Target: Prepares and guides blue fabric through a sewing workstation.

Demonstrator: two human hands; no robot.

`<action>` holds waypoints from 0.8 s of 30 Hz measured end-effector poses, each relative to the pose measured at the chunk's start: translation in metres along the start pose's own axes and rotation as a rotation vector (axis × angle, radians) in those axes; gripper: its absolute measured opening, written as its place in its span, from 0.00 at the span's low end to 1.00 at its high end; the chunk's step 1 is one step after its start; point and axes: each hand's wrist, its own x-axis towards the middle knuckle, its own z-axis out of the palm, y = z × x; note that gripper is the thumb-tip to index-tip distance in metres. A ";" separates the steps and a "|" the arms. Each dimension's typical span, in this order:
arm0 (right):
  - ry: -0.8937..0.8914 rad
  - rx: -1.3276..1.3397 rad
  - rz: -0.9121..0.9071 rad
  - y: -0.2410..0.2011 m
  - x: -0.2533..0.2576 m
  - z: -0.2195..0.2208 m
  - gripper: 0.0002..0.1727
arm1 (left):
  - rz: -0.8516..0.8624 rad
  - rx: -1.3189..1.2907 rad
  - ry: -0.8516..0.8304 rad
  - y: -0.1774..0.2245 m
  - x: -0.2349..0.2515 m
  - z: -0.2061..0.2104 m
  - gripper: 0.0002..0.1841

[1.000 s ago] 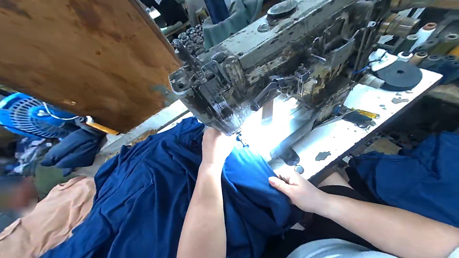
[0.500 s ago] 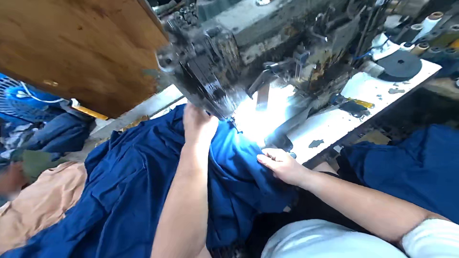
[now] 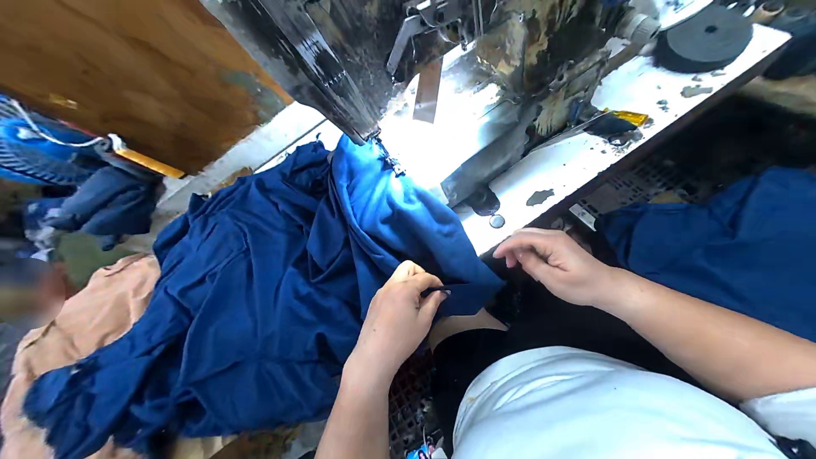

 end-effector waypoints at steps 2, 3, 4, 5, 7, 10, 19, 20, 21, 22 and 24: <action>-0.064 -0.183 0.092 -0.004 -0.004 -0.007 0.17 | 0.016 -0.155 0.085 0.006 -0.006 0.004 0.08; -0.113 -0.250 0.186 -0.007 -0.005 -0.011 0.16 | 0.048 -0.295 0.144 0.011 -0.010 0.009 0.07; -0.168 -0.300 0.287 -0.010 -0.005 -0.015 0.16 | 0.087 -0.441 0.210 0.017 -0.012 0.014 0.05; -0.209 -0.327 0.358 -0.011 -0.004 -0.017 0.17 | 0.134 -0.538 0.276 0.023 -0.014 0.019 0.06; -0.228 -0.330 0.371 -0.013 -0.006 -0.021 0.21 | 0.264 -0.533 0.396 0.029 -0.014 0.027 0.07; 0.012 -0.326 -0.012 -0.015 -0.015 -0.016 0.18 | 0.412 -0.430 0.522 0.033 -0.012 0.036 0.06; 0.246 -0.400 -0.723 -0.026 0.000 0.008 0.09 | 0.531 -0.576 0.501 0.051 -0.013 0.042 0.09; 0.246 -0.382 -0.742 -0.027 0.002 0.011 0.09 | 0.533 -0.569 0.493 0.051 -0.012 0.043 0.08; 0.247 -0.363 -0.756 -0.027 0.003 0.013 0.08 | 0.536 -0.568 0.479 0.051 -0.012 0.044 0.08; 0.241 -0.349 -0.760 -0.027 0.004 0.015 0.08 | 0.538 -0.563 0.460 0.051 -0.012 0.045 0.07; 0.212 -0.318 -0.742 -0.023 0.003 0.018 0.08 | 0.534 -0.545 0.417 0.050 -0.012 0.047 0.07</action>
